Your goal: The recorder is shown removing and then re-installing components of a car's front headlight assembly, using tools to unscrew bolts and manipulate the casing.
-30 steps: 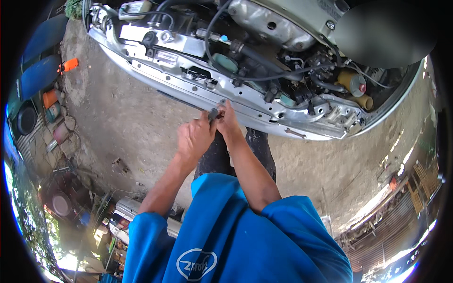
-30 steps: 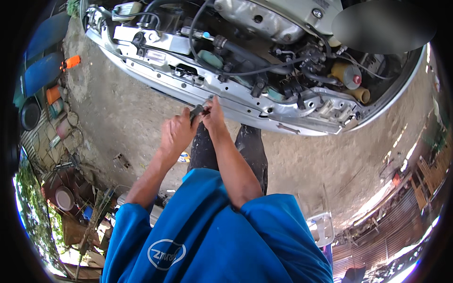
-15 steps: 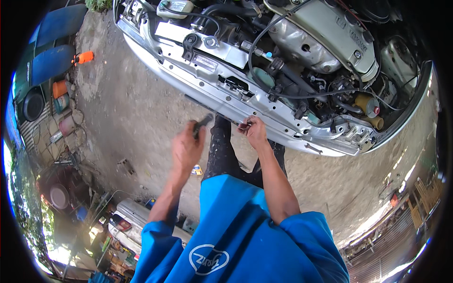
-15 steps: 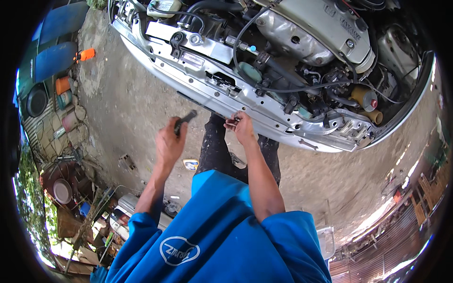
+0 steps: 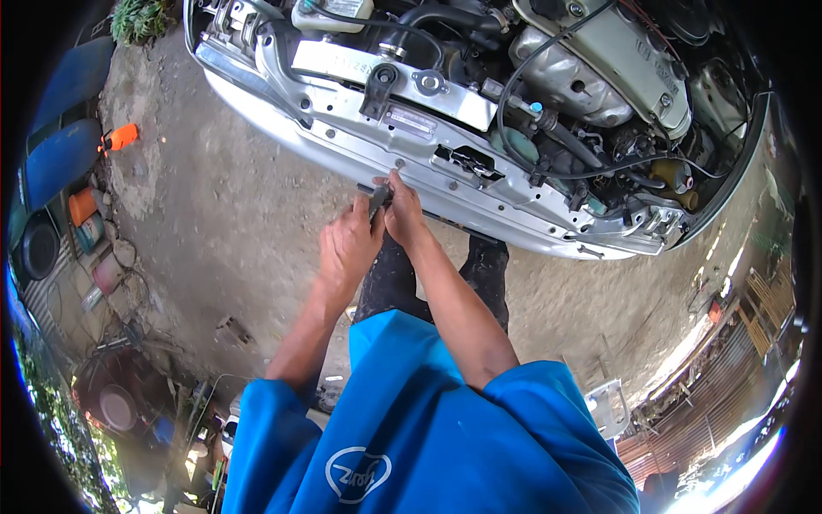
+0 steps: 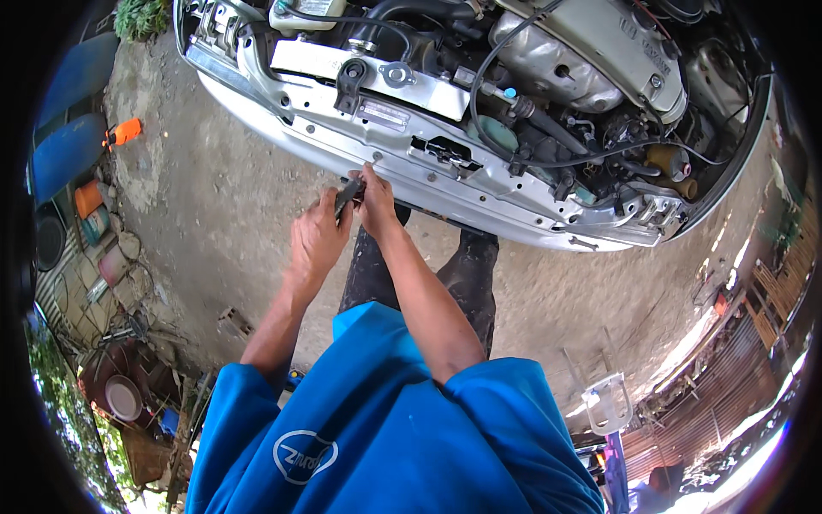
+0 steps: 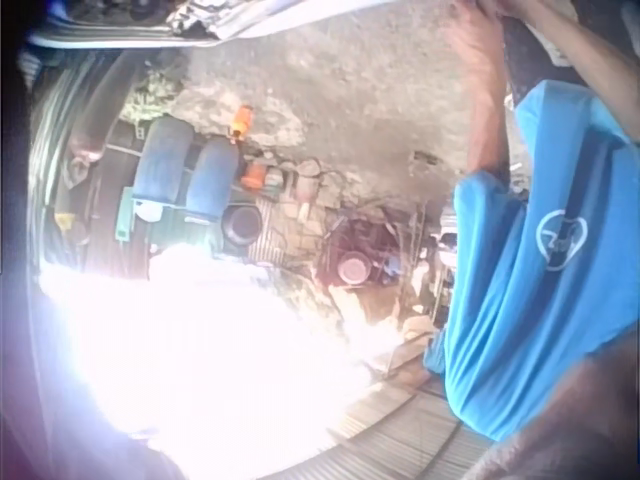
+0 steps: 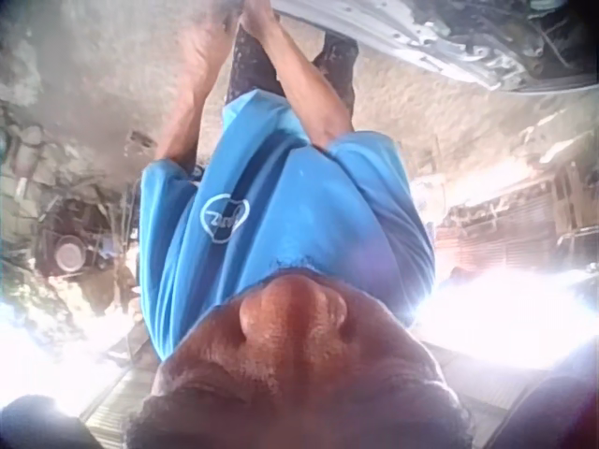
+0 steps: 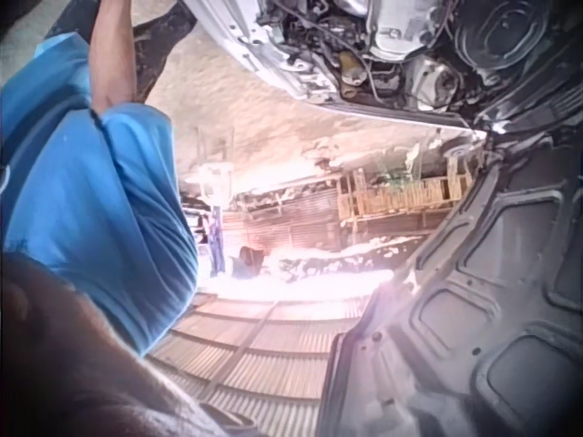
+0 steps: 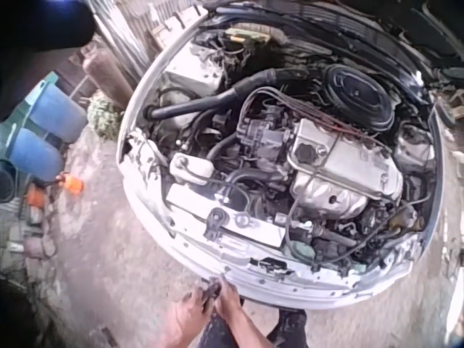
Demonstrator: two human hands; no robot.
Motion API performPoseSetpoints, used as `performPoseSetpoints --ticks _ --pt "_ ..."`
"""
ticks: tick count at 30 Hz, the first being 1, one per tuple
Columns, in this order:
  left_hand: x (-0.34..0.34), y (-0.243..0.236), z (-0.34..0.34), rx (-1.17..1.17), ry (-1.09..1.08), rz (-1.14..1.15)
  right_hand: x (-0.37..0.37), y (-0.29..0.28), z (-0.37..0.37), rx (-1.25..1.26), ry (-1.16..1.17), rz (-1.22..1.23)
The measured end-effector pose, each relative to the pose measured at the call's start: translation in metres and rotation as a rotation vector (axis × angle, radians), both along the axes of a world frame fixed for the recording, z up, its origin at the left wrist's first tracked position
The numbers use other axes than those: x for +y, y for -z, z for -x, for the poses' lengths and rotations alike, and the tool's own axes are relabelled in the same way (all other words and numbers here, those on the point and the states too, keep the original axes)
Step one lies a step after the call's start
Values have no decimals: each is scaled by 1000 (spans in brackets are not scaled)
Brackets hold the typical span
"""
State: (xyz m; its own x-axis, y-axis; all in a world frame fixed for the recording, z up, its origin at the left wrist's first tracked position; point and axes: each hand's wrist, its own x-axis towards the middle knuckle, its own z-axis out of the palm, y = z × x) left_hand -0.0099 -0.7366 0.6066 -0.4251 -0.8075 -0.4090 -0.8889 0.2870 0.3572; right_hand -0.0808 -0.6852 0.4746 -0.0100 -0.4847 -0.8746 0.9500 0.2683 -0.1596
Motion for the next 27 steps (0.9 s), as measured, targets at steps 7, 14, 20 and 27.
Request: performPoseSetpoints --ticks 7,14,20,27 --pt "-1 7 -33 -15 29 -80 -12 5 -24 24 42 -135" --pt "-8 -13 -14 -38 323 -130 -11 12 -15 -218 284 -126" --pt "-15 -10 -3 34 342 -40 -13 16 -14 -412 429 -81" --pt "-9 -16 -5 18 296 -102 -10 3 -18 -388 316 -90"
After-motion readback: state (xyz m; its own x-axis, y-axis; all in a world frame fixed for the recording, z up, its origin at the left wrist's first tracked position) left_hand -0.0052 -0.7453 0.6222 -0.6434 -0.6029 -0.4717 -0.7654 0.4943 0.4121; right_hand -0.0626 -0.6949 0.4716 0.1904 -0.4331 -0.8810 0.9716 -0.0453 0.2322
